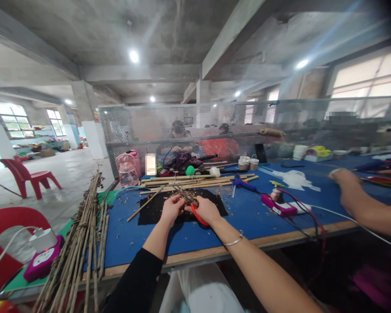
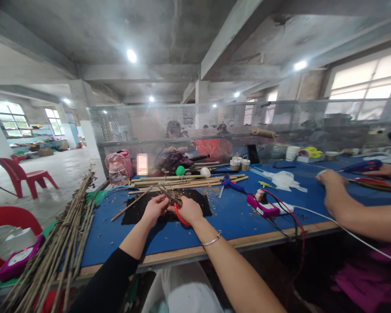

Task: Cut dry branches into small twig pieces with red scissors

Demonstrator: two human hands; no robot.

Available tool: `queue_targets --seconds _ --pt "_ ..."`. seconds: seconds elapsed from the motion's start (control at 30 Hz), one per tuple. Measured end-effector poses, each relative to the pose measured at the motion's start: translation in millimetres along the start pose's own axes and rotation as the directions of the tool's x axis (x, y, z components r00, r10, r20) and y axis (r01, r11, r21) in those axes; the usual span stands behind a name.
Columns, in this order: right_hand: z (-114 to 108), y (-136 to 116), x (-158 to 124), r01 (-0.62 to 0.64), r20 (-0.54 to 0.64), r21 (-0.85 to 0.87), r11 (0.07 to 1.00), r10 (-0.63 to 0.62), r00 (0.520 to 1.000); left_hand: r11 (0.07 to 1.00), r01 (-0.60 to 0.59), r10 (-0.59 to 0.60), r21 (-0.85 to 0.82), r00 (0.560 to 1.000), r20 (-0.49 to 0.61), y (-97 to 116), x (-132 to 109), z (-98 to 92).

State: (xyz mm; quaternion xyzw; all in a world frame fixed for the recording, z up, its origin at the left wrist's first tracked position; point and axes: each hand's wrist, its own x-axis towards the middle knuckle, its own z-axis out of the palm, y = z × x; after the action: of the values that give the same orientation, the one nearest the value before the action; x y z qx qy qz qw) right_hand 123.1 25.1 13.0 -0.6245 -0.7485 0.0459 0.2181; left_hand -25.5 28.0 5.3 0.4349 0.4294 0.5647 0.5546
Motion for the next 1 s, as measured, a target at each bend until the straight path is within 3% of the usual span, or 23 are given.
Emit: queue_targets --seconds 0.2,0.43,1.0 --pt "0.7 0.2 0.0 0.004 0.019 -0.009 1.000 -0.004 1.000 0.999 -0.050 0.050 0.020 0.999 -0.017 -4.9 4.1 -1.6" --pt "-3.5 -3.6 -2.0 -0.011 0.011 -0.022 1.000 0.012 1.000 0.998 -0.020 0.025 0.057 0.995 -0.093 -1.6 2.1 -1.3" --pt "-2.4 -1.9 -1.7 0.004 -0.034 -0.036 0.999 -0.005 0.999 0.989 -0.076 0.091 0.129 0.989 -0.113 -4.0 4.3 -4.3"
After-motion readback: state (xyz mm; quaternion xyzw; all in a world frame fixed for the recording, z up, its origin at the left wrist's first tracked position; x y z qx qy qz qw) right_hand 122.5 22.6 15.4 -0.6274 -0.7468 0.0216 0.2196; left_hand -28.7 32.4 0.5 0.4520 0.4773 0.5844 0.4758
